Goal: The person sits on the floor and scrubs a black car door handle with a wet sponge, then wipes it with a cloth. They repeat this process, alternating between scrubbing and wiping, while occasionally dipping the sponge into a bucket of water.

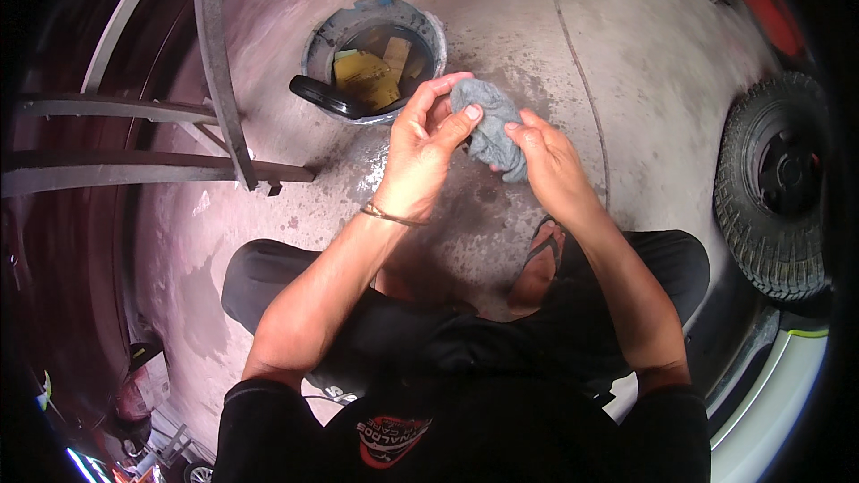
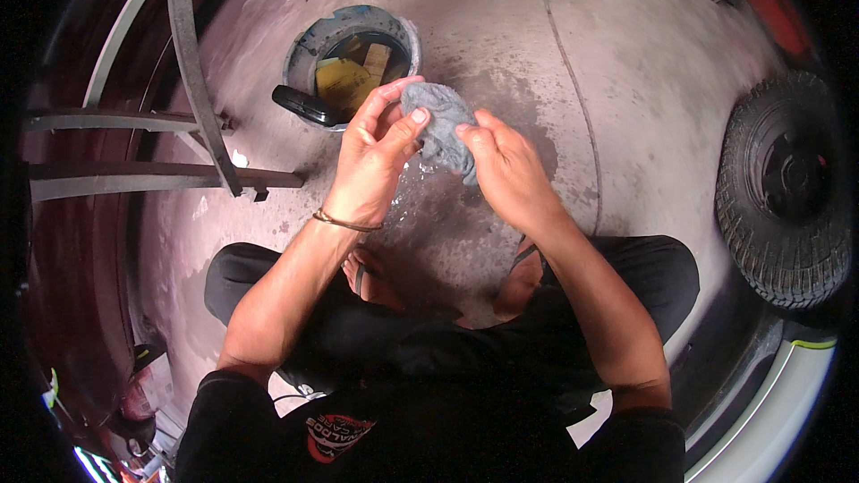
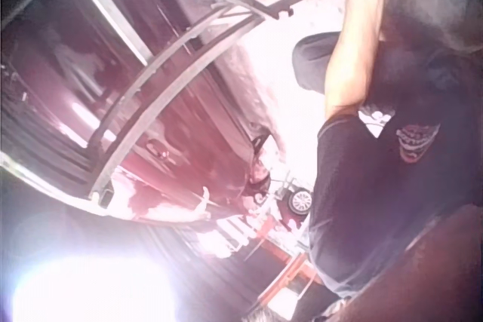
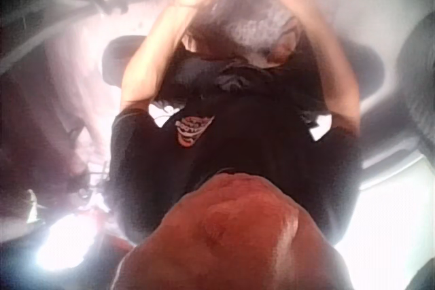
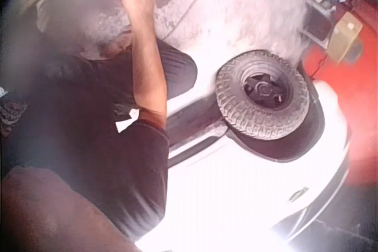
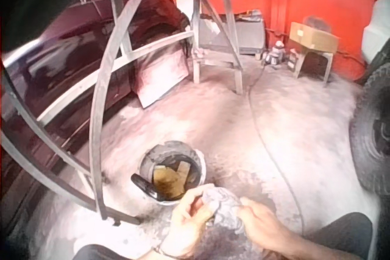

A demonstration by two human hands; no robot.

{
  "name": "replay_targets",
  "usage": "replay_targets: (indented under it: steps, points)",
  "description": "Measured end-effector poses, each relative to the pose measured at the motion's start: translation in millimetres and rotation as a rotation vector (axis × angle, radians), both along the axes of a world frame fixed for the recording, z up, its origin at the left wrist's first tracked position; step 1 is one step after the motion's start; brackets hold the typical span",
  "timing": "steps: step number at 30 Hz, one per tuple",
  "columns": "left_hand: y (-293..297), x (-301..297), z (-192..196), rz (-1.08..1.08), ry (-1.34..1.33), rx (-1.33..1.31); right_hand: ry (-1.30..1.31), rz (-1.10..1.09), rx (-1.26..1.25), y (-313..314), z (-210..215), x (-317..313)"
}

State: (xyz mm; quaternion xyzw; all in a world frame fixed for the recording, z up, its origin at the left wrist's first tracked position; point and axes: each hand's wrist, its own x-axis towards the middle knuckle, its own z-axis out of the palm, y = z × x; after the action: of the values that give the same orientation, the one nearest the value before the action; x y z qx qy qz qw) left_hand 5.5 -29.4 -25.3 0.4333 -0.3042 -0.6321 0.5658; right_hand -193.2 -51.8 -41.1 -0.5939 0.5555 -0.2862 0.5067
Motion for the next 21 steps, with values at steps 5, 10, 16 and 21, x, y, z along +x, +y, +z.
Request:
replay_targets:
  steps: [5,10,16,21]
  points:
    - [7.7,-2.6,10.6,-0.124,-0.074,0.064,0.194,0.058,-0.290,-20.2,26.2,-12.6]
    - [15.4,2.0,17.8,-0.348,-0.071,0.145,-0.195,-0.024,-0.087,-31.3,41.9,-17.5]
    - [22.5,1.2,26.6,-0.272,0.424,0.301,-0.568,0.075,0.234,-36.6,81.2,-23.6]
    - [20.5,-12.4,13.5,-0.219,0.535,0.232,0.009,-0.057,-0.060,-43.9,20.3,-35.1]
